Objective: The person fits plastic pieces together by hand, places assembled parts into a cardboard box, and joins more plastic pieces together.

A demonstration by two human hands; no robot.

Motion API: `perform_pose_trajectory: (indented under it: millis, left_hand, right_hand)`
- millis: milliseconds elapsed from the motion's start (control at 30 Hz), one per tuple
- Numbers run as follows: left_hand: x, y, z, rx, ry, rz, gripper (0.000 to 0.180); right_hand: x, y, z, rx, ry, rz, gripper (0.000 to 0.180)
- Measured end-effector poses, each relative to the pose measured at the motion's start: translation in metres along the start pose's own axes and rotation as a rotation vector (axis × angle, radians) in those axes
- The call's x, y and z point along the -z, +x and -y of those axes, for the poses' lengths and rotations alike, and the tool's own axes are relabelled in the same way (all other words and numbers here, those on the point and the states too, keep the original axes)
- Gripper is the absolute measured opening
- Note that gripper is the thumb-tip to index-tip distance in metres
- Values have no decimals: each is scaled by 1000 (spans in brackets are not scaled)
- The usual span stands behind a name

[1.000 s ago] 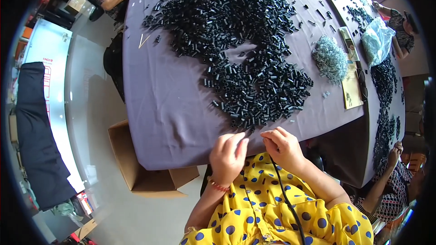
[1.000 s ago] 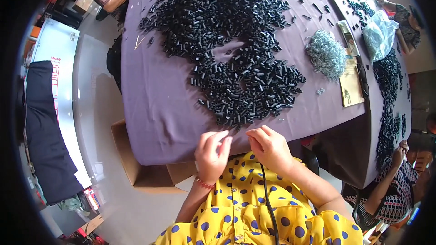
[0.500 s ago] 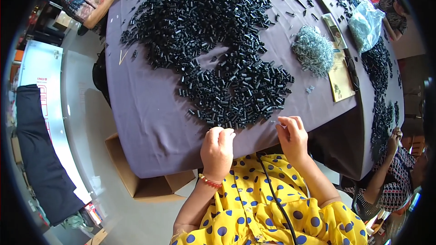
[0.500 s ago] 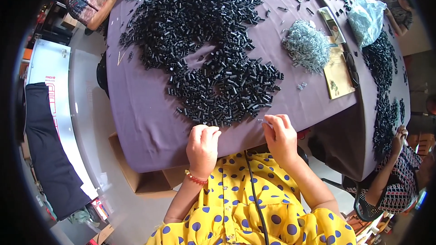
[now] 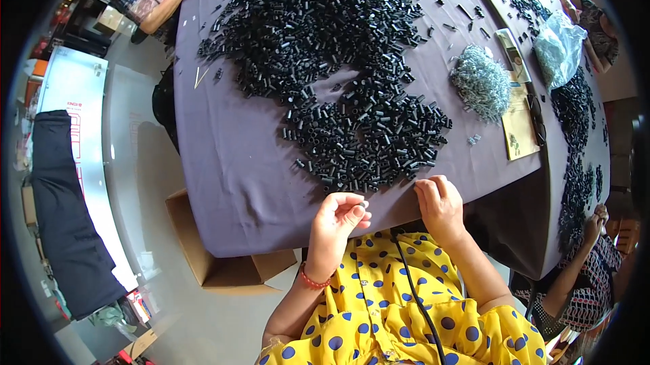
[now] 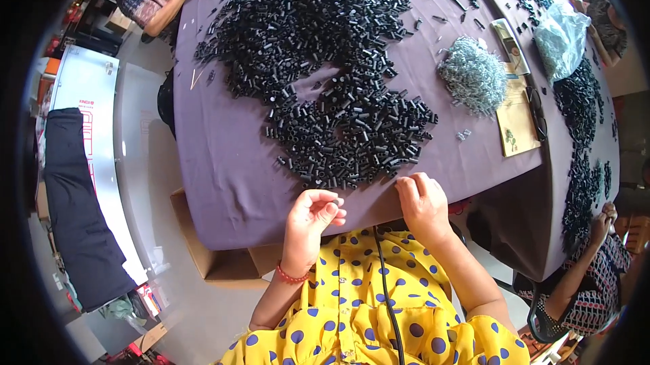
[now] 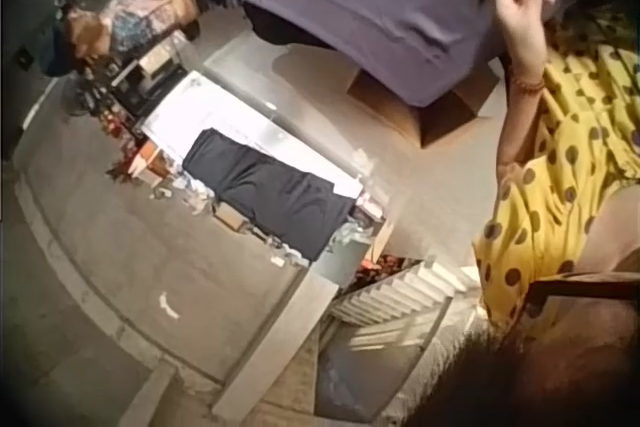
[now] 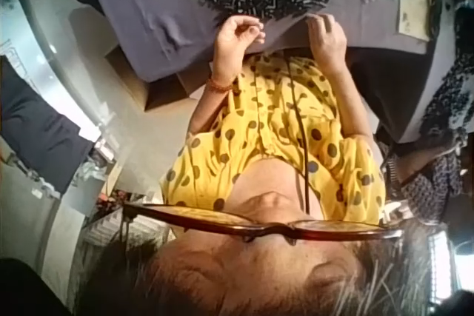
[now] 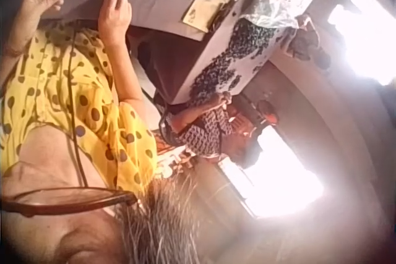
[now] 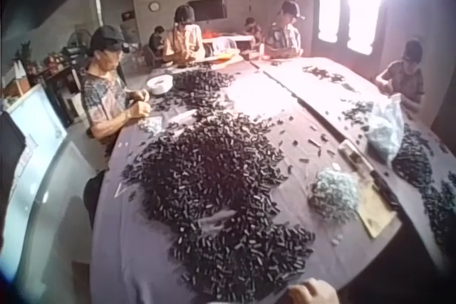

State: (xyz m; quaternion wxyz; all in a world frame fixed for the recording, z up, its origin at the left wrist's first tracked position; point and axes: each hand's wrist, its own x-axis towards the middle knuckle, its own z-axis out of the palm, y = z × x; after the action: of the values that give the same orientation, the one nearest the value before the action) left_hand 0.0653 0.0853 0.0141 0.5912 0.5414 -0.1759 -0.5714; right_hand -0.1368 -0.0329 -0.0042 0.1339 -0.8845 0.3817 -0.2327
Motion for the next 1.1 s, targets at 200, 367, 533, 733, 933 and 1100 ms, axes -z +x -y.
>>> perform_pose_trajectory:
  millis: [200,367,533,733,933,1100]
  left_hand:
    - [4,4,-5,215,-360,79,22]
    - [9,5,-3,213,-479,110,23]
    - [7,7,-8,272,-586,150,28]
    - [10,8,-6,289,-601,175,27]
    - [7,7,-1,239,-536,158,19]
    - [-2,6,1,106,-416,98,18]
  right_hand:
    - [-1,4,-4,-64,-17,38,16]
    - [8,8,3,-227,261,40,20]
    - [15,14,13,-368,614,133,16]
    - [24,29,34,-624,1068,308,6]
    - [22,32,48,-543,1157,365,9]
    - [13,27,57,-492,1224,242,23]
